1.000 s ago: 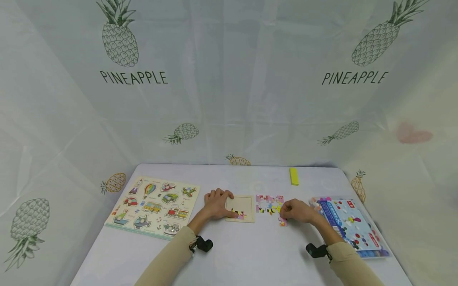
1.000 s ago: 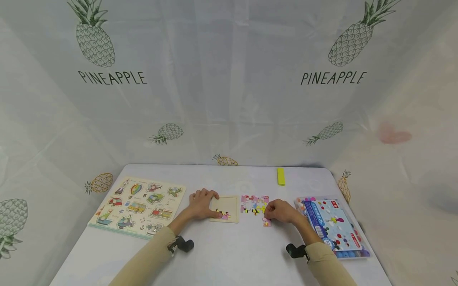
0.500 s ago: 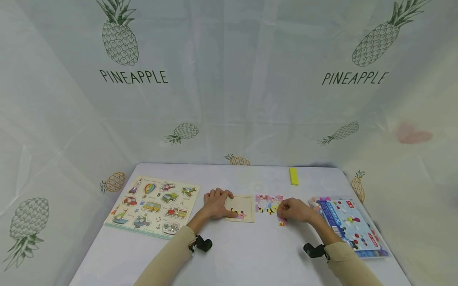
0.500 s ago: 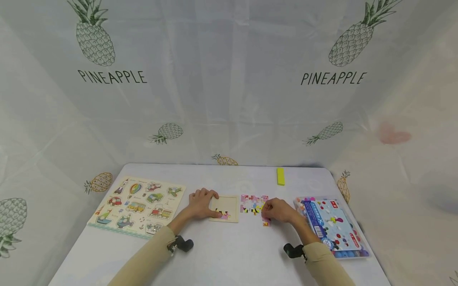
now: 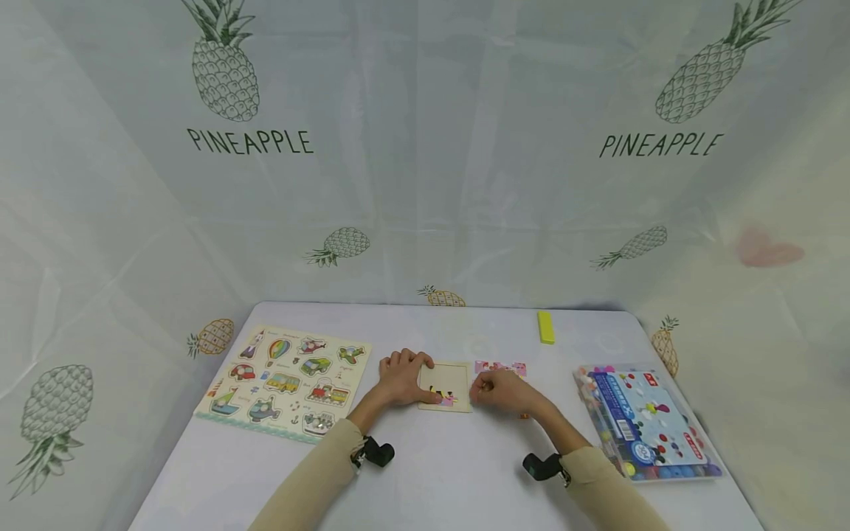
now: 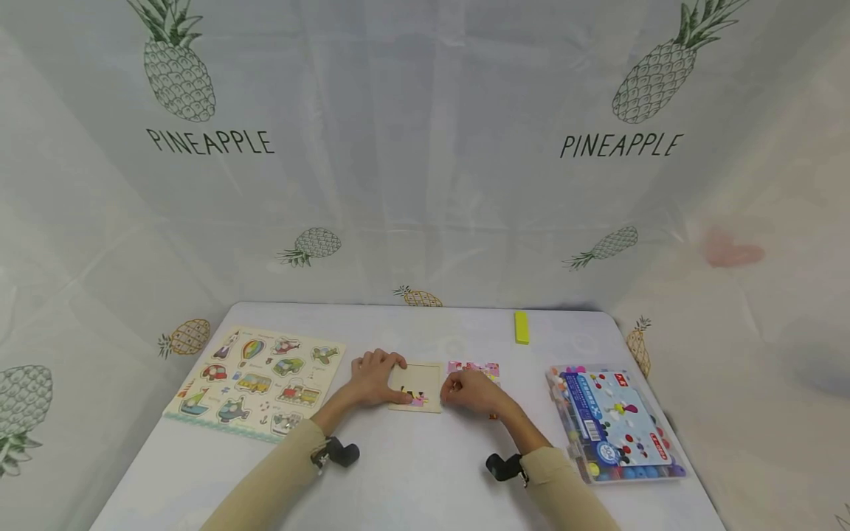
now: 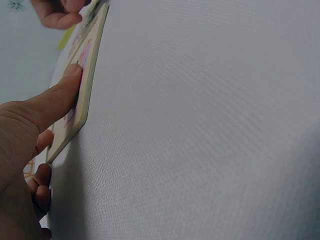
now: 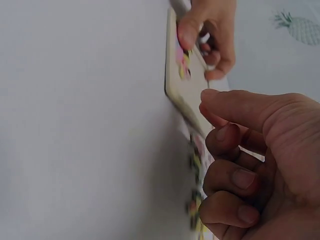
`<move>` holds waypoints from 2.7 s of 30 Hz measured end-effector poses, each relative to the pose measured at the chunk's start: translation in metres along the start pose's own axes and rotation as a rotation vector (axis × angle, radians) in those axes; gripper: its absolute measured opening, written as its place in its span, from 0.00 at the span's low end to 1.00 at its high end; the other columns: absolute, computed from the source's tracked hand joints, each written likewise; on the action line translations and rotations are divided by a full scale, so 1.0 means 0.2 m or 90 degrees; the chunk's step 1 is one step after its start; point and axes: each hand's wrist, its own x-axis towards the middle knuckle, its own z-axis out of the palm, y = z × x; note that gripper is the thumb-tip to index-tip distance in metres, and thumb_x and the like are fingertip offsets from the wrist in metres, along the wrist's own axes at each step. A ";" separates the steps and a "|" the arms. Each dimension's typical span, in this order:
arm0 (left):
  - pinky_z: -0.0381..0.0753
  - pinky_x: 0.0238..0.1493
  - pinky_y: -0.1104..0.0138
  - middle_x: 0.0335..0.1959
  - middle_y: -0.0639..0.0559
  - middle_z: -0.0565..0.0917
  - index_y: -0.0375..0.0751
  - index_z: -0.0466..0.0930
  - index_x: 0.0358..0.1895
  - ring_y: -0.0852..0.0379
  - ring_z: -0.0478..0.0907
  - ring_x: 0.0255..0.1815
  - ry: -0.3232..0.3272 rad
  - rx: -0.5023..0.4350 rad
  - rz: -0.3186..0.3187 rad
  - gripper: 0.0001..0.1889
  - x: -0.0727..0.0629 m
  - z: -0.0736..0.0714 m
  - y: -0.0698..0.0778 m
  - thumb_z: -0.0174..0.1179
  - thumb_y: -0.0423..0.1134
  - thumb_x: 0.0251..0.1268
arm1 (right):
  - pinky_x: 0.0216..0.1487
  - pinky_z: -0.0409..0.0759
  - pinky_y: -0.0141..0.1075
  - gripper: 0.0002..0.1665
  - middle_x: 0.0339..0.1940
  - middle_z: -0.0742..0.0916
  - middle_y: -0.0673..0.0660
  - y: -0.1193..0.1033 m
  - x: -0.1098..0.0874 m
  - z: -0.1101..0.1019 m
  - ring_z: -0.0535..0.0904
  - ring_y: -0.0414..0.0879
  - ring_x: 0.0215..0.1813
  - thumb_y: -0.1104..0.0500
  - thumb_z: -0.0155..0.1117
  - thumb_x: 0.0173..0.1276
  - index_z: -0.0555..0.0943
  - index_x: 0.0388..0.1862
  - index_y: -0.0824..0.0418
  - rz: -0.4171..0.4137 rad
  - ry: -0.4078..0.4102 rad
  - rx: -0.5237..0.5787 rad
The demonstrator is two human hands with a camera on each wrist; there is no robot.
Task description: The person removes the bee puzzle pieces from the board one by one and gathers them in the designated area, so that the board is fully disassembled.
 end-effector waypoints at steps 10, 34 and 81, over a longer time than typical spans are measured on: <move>0.56 0.59 0.43 0.50 0.50 0.69 0.59 0.73 0.56 0.46 0.64 0.54 0.008 0.001 0.009 0.37 -0.01 0.00 0.01 0.72 0.71 0.45 | 0.28 0.67 0.31 0.13 0.24 0.79 0.49 -0.08 0.11 0.14 0.70 0.37 0.26 0.56 0.70 0.67 0.86 0.49 0.58 -0.033 -0.012 0.017; 0.55 0.60 0.41 0.54 0.49 0.70 0.58 0.74 0.57 0.45 0.64 0.57 -0.001 -0.018 0.015 0.34 -0.02 -0.02 0.00 0.72 0.68 0.49 | 0.28 0.65 0.32 0.16 0.24 0.77 0.48 -0.09 0.10 0.14 0.68 0.39 0.28 0.57 0.68 0.69 0.86 0.53 0.59 -0.028 -0.014 -0.009; 0.54 0.60 0.41 0.55 0.48 0.69 0.58 0.73 0.59 0.44 0.63 0.58 0.002 -0.030 0.031 0.36 -0.01 0.00 -0.02 0.73 0.68 0.47 | 0.30 0.69 0.35 0.06 0.27 0.80 0.50 0.05 -0.13 -0.18 0.72 0.44 0.28 0.59 0.66 0.68 0.84 0.35 0.61 0.130 -0.023 0.026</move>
